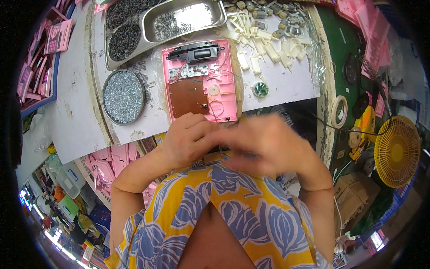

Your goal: Assembling and soldering components of a pink electronic toy at a factory workbench.

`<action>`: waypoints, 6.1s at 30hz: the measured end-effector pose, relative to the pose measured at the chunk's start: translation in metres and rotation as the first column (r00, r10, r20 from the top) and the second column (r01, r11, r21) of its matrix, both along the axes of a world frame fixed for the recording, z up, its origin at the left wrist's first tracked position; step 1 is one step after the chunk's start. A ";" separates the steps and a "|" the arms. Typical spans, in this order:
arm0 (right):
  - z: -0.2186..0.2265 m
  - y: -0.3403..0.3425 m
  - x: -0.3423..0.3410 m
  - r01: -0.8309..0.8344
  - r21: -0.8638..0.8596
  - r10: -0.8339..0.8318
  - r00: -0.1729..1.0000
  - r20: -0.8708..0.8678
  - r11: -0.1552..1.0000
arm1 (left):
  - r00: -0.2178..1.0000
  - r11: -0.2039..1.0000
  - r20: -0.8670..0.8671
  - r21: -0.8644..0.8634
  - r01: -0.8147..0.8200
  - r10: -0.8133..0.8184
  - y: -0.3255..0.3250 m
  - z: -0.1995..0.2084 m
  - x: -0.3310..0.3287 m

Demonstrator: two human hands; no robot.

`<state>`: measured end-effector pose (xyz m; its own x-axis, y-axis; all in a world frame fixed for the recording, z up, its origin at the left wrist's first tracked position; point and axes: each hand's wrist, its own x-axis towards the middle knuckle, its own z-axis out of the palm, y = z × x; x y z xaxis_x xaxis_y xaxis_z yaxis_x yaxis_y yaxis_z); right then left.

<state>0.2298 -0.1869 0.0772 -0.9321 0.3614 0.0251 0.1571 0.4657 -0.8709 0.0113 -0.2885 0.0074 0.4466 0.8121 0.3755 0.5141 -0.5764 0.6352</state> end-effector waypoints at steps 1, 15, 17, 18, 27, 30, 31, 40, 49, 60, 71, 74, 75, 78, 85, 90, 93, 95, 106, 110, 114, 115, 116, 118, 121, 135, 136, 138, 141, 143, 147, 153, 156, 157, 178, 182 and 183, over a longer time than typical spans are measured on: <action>-0.006 0.007 0.002 0.146 0.097 -0.155 0.984 0.092 0.985 | 0.999 1.000 -0.042 0.005 0.016 -0.016 0.000 0.000 -0.003; -0.034 -0.029 -0.042 0.185 0.574 -0.213 0.977 -0.020 0.798 | 0.760 0.684 0.069 -0.494 -0.536 0.646 -0.039 -0.016 -0.048; -0.055 -0.041 -0.059 0.230 0.550 -0.245 0.968 -0.047 0.803 | 0.828 0.793 0.009 -0.291 -0.535 0.561 -0.045 -0.016 -0.041; -0.063 -0.044 -0.066 0.247 0.540 -0.256 0.965 -0.060 0.805 | 0.851 0.834 -0.029 -0.185 -0.519 0.524 -0.047 -0.017 -0.037; -0.070 -0.054 -0.081 0.315 0.573 -0.350 0.935 -0.052 0.757 | 0.965 0.876 -0.228 -0.431 -0.217 0.127 -0.055 0.010 -0.052; -0.068 -0.057 -0.080 0.332 0.577 -0.384 0.923 -0.034 0.747 | 0.985 0.878 -0.151 -0.456 -0.144 0.083 -0.034 0.023 -0.072; -0.065 -0.053 -0.080 0.332 0.595 -0.390 0.920 -0.034 0.732 | 0.986 0.910 -0.119 -0.386 -0.151 0.113 -0.025 0.016 -0.073; -0.003 0.133 -0.059 0.446 0.376 -0.445 0.891 -0.094 0.813 | 0.997 0.969 0.043 -0.241 -0.058 0.071 -0.012 -0.014 -0.082; -0.023 0.324 -0.256 0.264 0.830 -0.040 0.959 -0.281 0.492 | 0.987 0.955 0.120 -0.289 -0.070 0.108 -0.015 -0.025 -0.072; -0.046 0.379 -0.255 0.352 0.229 -0.206 0.847 -0.490 0.907 | 0.978 0.948 0.123 -0.290 -0.128 0.169 -0.021 -0.024 -0.068; -0.027 0.033 -0.022 0.460 0.051 -0.462 0.886 0.036 0.886 | 0.956 0.924 0.143 -0.327 -0.197 0.254 -0.024 -0.025 -0.059; -0.051 0.004 -0.021 0.383 0.269 -0.400 0.916 0.008 0.884 | 0.954 0.921 0.131 -0.325 -0.216 0.270 -0.025 -0.024 -0.059; -0.054 0.001 -0.022 0.348 0.376 -0.375 0.927 -0.001 0.859 | 0.954 0.921 0.128 -0.323 -0.217 0.270 -0.025 -0.025 -0.059; -0.046 -0.004 -0.028 0.298 0.573 -0.378 0.925 0.022 0.763 | 0.954 0.920 0.128 -0.324 -0.218 0.271 -0.025 -0.026 -0.058; -0.080 0.004 -0.017 0.400 0.480 -0.329 0.916 -0.229 0.781 | 0.952 0.924 0.135 -0.312 -0.221 0.273 -0.025 -0.026 -0.056; -0.054 0.017 -0.018 0.265 0.535 -0.229 0.964 -0.134 0.802 | 0.968 0.927 0.047 -0.304 -0.221 0.246 -0.023 -0.016 -0.058; -0.051 0.050 -0.002 0.603 0.377 -0.629 0.775 -0.066 0.703 | 0.991 0.887 0.010 -0.447 -0.114 0.132 -0.011 0.016 -0.070; -0.051 0.070 0.006 0.516 0.474 -0.663 0.715 0.220 0.714 | 0.999 0.892 0.044 -0.453 0.002 0.020 0.009 0.023 -0.088; -0.048 0.082 -0.011 0.179 0.677 -0.576 0.700 0.422 0.714 | 0.600 0.895 -0.719 0.068 -0.441 0.350 0.229 -0.006 -0.082; -0.058 0.079 -0.002 0.180 0.711 -0.576 0.730 0.367 0.680 | 0.657 0.917 -0.645 0.210 -0.338 0.390 0.222 0.000 -0.084; -0.044 0.075 0.009 0.470 0.600 -0.603 0.797 0.026 0.647 | 0.847 0.859 -0.193 -0.041 -0.511 0.495 0.167 0.047 -0.084; -0.035 0.068 0.010 0.540 0.461 -0.619 0.785 0.026 0.704 | 0.884 0.853 -0.003 -0.261 -0.452 0.467 0.144 0.049 -0.075; -0.028 0.062 0.005 0.513 0.378 -0.542 0.840 -0.034 0.771 | 0.861 0.817 0.180 -0.453 -0.356 0.475 0.117 0.051 -0.067; -0.016 0.047 -0.006 0.420 0.223 -0.391 0.906 -0.166 0.880 | 0.816 0.703 0.359 -0.707 -0.079 0.453 0.075 0.050 -0.046; -0.011 0.028 -0.021 0.373 0.217 -0.319 0.915 -0.249 0.902 | 0.617 0.487 0.531 -0.834 0.260 0.581 0.046 0.038 -0.028; -0.001 0.017 -0.015 0.055 0.313 -0.019 0.993 -0.116 0.948 | 0.725 0.285 0.386 -0.921 0.266 0.570 0.018 0.032 -0.016; 0.003 0.019 -0.009 0.012 0.239 0.009 0.996 -0.085 0.971 | 0.738 0.308 0.395 -0.915 0.262 0.547 0.015 0.032 -0.014; -0.004 0.016 0.002 0.124 0.210 -0.109 0.991 -0.078 0.970 | 0.764 0.351 0.413 -0.900 0.258 0.496 0.013 0.034 -0.011; -0.017 0.018 0.028 0.281 -0.011 -0.281 0.959 -0.044 0.960 | 0.728 0.458 0.537 -0.822 0.337 0.427 0.028 0.042 -0.008; -0.033 0.007 0.039 0.495 -0.567 -0.604 0.797 -0.005 0.658 | 0.923 0.704 0.283 -0.710 0.020 0.260 0.051 0.038 -0.009; -0.049 0.028 0.049 0.296 -0.797 -0.660 0.733 -0.163 0.526 | 0.959 0.930 -0.194 -0.266 -0.254 0.206 0.064 0.008 0.013; -0.036 0.034 0.025 0.478 -0.499 -0.619 0.769 -0.159 0.723 | 0.931 0.962 -0.282 -0.075 -0.262 0.232 0.071 0.000 0.016; -0.040 0.042 0.022 0.510 -0.150 -0.529 0.837 -0.143 0.847 | 0.953 0.953 -0.101 -0.074 -0.295 0.287 0.058 0.002 0.007; -0.042 0.044 0.020 0.517 -0.138 -0.534 0.831 -0.155 0.845 | 0.953 0.949 -0.066 -0.095 -0.300 0.295 0.056 0.001 0.005; -0.048 0.054 -0.006 0.285 0.503 -0.250 0.958 -0.138 0.816 | 0.957 0.959 0.062 -0.015 -0.284 0.285 0.022 -0.008 -0.022; -0.042 0.057 -0.014 0.176 0.620 -0.158 0.984 -0.085 0.765 | 0.956 0.957 0.050 0.017 -0.291 0.290 0.023 -0.017 -0.022; -0.042 0.058 -0.016 0.157 0.621 -0.135 0.987 -0.083 0.768 | 0.955 0.955 0.037 0.008 -0.296 0.296 0.022 -0.018 -0.022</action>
<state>0.2142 -0.1284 0.0355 -0.8640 0.3872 0.3217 0.2453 0.8819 -0.4027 -0.0110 -0.2661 -0.0102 0.1735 0.9006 0.3986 0.6403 -0.4107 0.6491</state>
